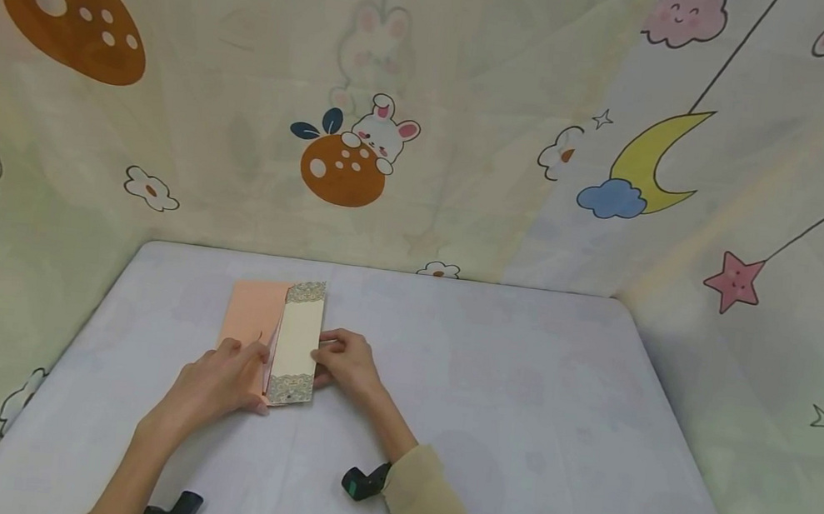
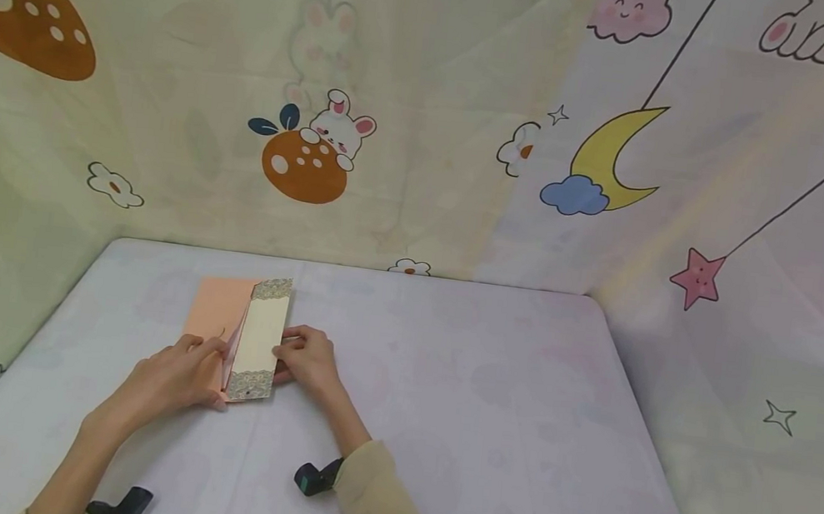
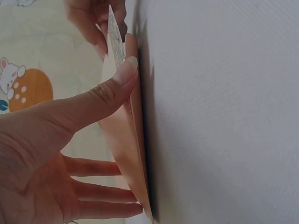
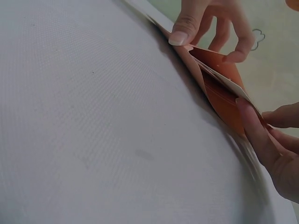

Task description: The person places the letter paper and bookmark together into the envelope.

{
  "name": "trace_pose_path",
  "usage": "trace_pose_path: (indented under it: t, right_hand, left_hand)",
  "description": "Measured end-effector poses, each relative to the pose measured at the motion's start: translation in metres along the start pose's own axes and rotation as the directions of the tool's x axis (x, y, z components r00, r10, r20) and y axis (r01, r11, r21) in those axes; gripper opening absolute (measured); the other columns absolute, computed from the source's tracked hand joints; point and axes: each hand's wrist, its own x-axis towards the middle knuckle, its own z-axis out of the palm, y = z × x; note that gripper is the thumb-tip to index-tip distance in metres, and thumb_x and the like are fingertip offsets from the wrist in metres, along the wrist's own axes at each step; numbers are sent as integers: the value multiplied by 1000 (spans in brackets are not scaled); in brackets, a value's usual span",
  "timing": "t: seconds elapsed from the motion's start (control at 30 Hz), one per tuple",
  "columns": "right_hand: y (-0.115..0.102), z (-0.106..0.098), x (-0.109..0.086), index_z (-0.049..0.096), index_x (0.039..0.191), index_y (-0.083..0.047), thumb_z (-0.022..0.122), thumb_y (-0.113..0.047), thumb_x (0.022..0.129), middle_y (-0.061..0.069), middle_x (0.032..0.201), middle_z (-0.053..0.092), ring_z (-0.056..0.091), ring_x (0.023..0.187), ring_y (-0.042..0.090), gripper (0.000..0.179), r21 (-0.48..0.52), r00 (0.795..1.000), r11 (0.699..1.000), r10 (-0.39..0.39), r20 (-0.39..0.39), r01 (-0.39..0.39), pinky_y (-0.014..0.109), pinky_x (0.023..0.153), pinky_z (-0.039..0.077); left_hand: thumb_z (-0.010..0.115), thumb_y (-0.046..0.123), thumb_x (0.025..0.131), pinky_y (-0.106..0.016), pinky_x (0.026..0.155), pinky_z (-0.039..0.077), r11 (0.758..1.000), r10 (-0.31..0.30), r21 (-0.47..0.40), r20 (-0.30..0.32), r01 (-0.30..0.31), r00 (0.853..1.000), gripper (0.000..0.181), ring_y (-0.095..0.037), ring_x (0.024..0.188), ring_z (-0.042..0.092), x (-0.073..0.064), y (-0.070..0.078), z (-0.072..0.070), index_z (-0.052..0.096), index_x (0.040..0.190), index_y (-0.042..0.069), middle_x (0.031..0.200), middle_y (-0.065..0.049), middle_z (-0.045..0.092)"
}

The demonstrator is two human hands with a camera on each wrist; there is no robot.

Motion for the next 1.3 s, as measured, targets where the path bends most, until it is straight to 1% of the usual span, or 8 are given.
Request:
trace_pose_path:
  t: [0.1, 0.23, 0.47, 0.63, 0.8, 1.03, 1.2, 1.3]
  right_hand:
    - [0, 1, 0, 65, 123, 4, 69, -3, 92, 13, 89, 75, 74, 66, 26, 32, 14, 1000, 1000, 4, 5, -4, 35, 60, 60]
    - [1, 3, 0, 65, 122, 3, 69, -3, 92, 10, 86, 74, 72, 62, 21, 31, -1, 1000, 1000, 7, -7, -7, 33, 58, 59]
    - [-1, 4, 1, 66, 120, 2, 71, -2, 92, 8, 84, 75, 70, 57, 18, 29, -94, 999, 995, -22, -41, 18, 31, 56, 58]
    - [-1, 5, 1, 66, 119, 2, 71, -2, 91, 8, 84, 75, 70, 58, 18, 28, -115, 998, 993, -30, -47, 24, 30, 55, 58]
    - [-2, 5, 0, 66, 120, 4, 70, -1, 92, 11, 86, 75, 72, 60, 22, 29, -80, 999, 996, -41, -23, 39, 33, 56, 59]
    - [-1, 9, 2, 65, 121, 6, 70, 0, 91, 14, 87, 75, 73, 62, 28, 32, -25, 999, 999, -43, -4, 43, 36, 55, 59]
    - [1, 13, 4, 63, 124, 7, 71, 0, 91, 14, 87, 74, 74, 64, 23, 35, 5, 1000, 1000, -22, 6, 22, 35, 56, 60]
    - [1, 15, 4, 63, 125, 7, 70, 0, 92, 14, 87, 74, 74, 63, 23, 35, 14, 1000, 1000, -21, 13, 21, 35, 56, 60]
  left_hand:
    - [95, 46, 64, -59, 66, 52, 1000, 0, 2, 3, 0, 1000, 79, -41, 91, 63, 0, 1, -1, 60, 127, 16, 123, -29, 56]
    - [95, 46, 64, -60, 67, 52, 1000, -2, 2, 3, 2, 1000, 79, -42, 93, 63, 0, 1, 0, 60, 127, 15, 124, -30, 56]
    - [96, 45, 63, -60, 68, 52, 1000, -5, 1, -2, 5, 1000, 78, -42, 92, 63, 0, 1, 1, 60, 126, 16, 124, -29, 57]
    - [96, 45, 63, -60, 67, 52, 1000, -5, 2, -3, 5, 1000, 78, -42, 92, 62, 1, 1, 2, 60, 127, 16, 124, -30, 56]
    - [96, 43, 63, -58, 65, 52, 1000, 3, 12, -13, -3, 1000, 76, -40, 88, 63, 1, 0, 2, 60, 125, 17, 122, -29, 57]
    - [97, 43, 63, -57, 65, 53, 1000, 2, 17, -16, -1, 1000, 75, -39, 87, 63, 0, 1, 3, 60, 123, 18, 121, -28, 57]
    - [97, 43, 62, -56, 65, 52, 1000, -8, 17, -8, 9, 1000, 75, -38, 87, 62, 1, 1, 3, 60, 122, 18, 121, -28, 57]
    - [97, 43, 62, -55, 64, 52, 1000, -8, 19, -10, 8, 1000, 74, -38, 87, 62, 1, 1, 3, 60, 122, 19, 121, -28, 57]
